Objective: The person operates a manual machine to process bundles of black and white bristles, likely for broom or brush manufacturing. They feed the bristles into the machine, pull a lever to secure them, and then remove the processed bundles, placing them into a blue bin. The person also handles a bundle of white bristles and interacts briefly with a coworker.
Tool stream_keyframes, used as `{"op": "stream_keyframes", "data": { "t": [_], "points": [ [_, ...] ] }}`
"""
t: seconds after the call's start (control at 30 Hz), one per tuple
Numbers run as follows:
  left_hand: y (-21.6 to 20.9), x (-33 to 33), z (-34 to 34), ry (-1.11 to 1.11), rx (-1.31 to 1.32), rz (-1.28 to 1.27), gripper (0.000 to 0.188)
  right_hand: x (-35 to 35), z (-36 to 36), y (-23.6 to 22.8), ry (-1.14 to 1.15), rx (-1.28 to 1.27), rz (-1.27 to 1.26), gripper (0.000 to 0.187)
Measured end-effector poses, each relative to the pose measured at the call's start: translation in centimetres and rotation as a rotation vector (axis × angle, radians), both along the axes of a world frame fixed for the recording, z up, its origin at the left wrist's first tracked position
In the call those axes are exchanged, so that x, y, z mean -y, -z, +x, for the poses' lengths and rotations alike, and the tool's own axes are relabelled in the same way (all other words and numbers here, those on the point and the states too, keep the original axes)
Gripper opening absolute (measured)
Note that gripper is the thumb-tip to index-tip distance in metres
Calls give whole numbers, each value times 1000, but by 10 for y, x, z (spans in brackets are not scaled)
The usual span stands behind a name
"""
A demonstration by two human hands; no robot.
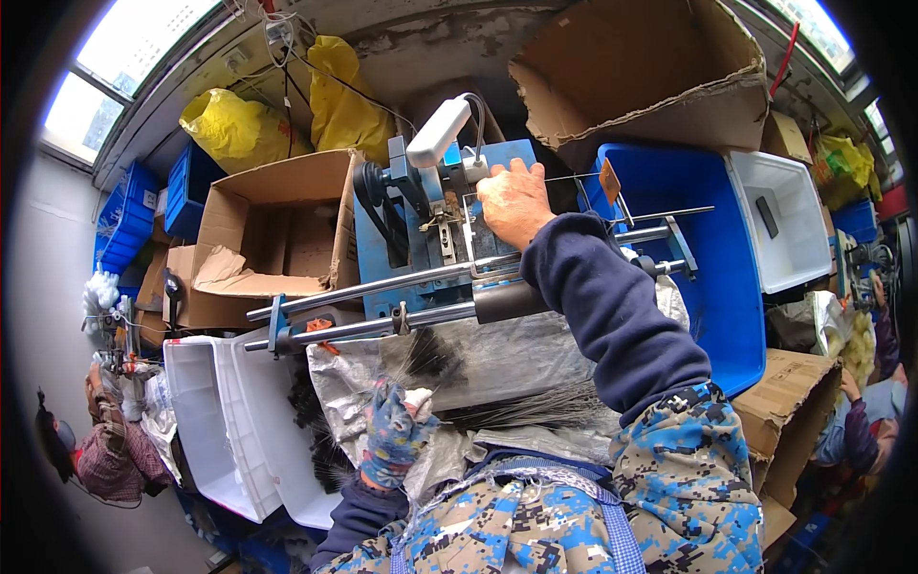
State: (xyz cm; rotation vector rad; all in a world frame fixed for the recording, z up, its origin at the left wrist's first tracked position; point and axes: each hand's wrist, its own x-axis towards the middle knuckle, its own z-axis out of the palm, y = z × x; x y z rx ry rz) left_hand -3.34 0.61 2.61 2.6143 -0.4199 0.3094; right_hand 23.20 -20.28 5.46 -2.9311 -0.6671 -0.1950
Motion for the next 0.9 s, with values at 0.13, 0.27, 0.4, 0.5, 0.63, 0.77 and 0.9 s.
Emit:
{"op": "stream_keyframes", "data": {
  "t": [0.13, 0.27, 0.4, 0.5, 0.63, 0.77, 0.9],
  "points": [
    [5, -3, -3, -26, 29, -1, 36, 14, -6, 4, 60, 120, 43, 27],
    [-3, 3, 1, -149, -120, -157, 28, 40, -40, -5, 1, 44, 95, 56],
    [-12, 20, 14, 3, -85, -73, 35, 35, -43, -13, 37, -107, 81, 59],
    [-13, 22, 14, 35, 26, -41, 39, 35, -44, -7, 67, -134, 178, 58],
    [-18, 19, 8, -16, -2, -110, 28, 10, -45, -2, 18, -110, 217, 60],
    [-12, 16, 2, -32, 55, -50, 28, -25, -48, 12, -12, 1, 292, 44],
    [-21, 18, 7, -3, 2, -82, 31, -31, -50, -2, -61, -101, 254, 53]
  ]
}}
